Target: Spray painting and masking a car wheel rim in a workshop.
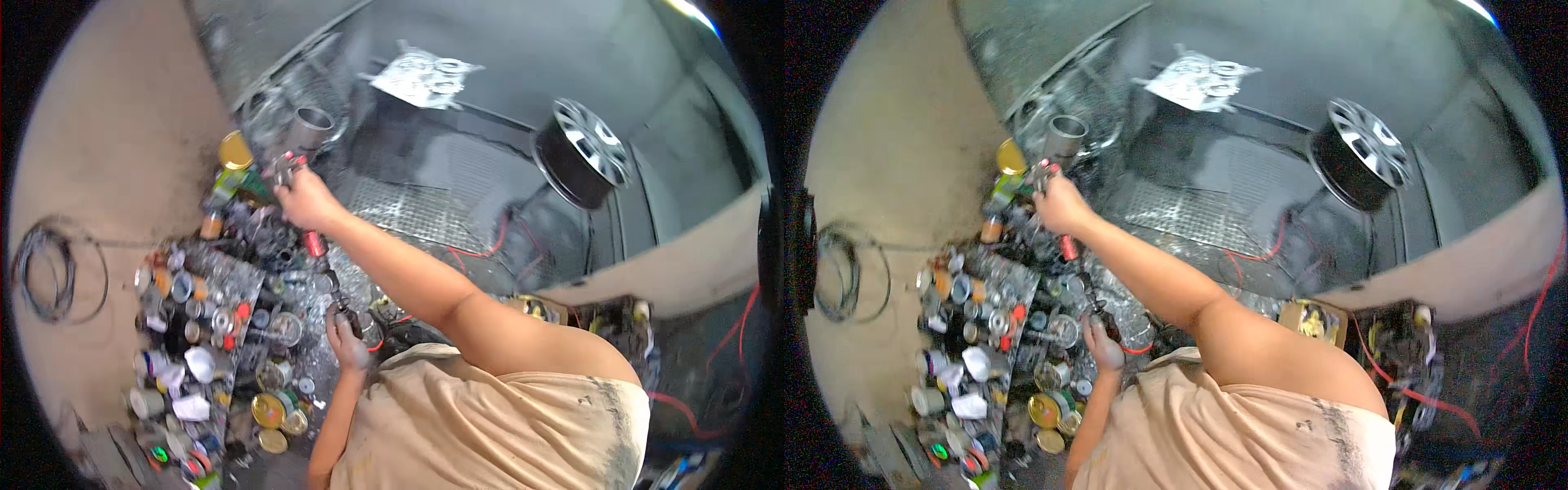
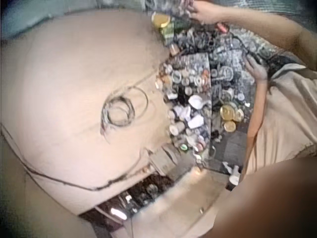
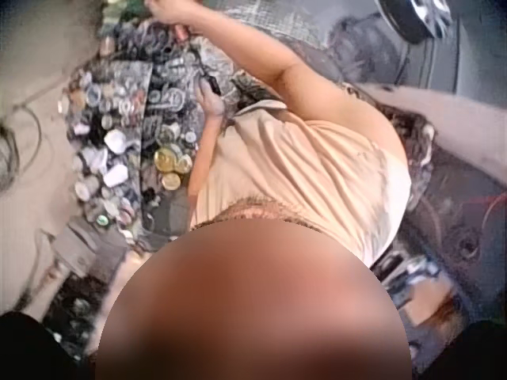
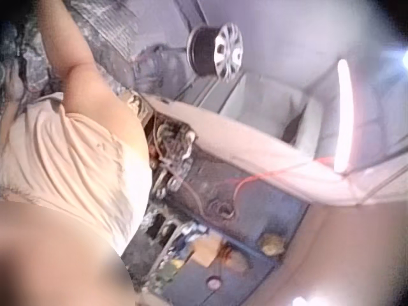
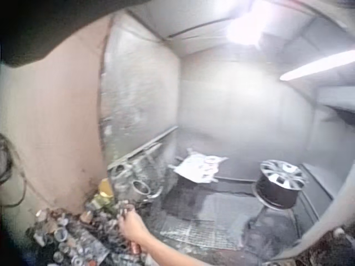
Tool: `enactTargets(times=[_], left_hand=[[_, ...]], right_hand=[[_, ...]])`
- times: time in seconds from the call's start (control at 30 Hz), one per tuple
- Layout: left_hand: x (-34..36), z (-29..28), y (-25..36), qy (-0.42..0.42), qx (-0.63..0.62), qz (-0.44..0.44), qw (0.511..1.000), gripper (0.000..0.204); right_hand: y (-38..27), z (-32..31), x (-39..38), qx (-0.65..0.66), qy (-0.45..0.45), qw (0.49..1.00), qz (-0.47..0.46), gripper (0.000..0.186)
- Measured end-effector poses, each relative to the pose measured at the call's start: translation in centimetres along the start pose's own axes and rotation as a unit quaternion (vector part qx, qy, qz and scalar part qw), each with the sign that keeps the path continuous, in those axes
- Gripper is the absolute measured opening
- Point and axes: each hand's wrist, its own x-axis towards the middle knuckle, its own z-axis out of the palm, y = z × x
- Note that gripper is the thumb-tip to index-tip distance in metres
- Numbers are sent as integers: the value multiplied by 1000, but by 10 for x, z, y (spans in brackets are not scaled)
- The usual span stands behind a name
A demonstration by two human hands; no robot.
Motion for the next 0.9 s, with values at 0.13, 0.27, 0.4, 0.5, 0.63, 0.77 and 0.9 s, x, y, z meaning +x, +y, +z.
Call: enactTargets(times=[0.13,0.27,0.4,0.5,0.63,0.77,0.9], left_hand=[[-7,18,-14,-112,57,27,992,31],[-16,35,-35,-107,-15,-145,984,25],[-41,64,-46,-137,-79,-216,964,28],[-54,98,-60,-137,-48,-260,955,33],[-62,157,-89,-248,66,-107,961,33],[-48,235,-97,-321,140,-244,904,30],[-7,312,-84,-562,522,-134,628,27]], right_hand=[[8,-56,-26,-39,27,999,2,30],[23,-92,-54,-30,66,997,29,30],[49,-127,-78,-71,87,991,71,29],[69,-162,-90,-99,96,985,103,24],[94,-232,-93,-83,82,986,118,24],[118,-308,-75,-77,47,982,169,25],[144,-386,-88,-99,-10,986,133,21]])
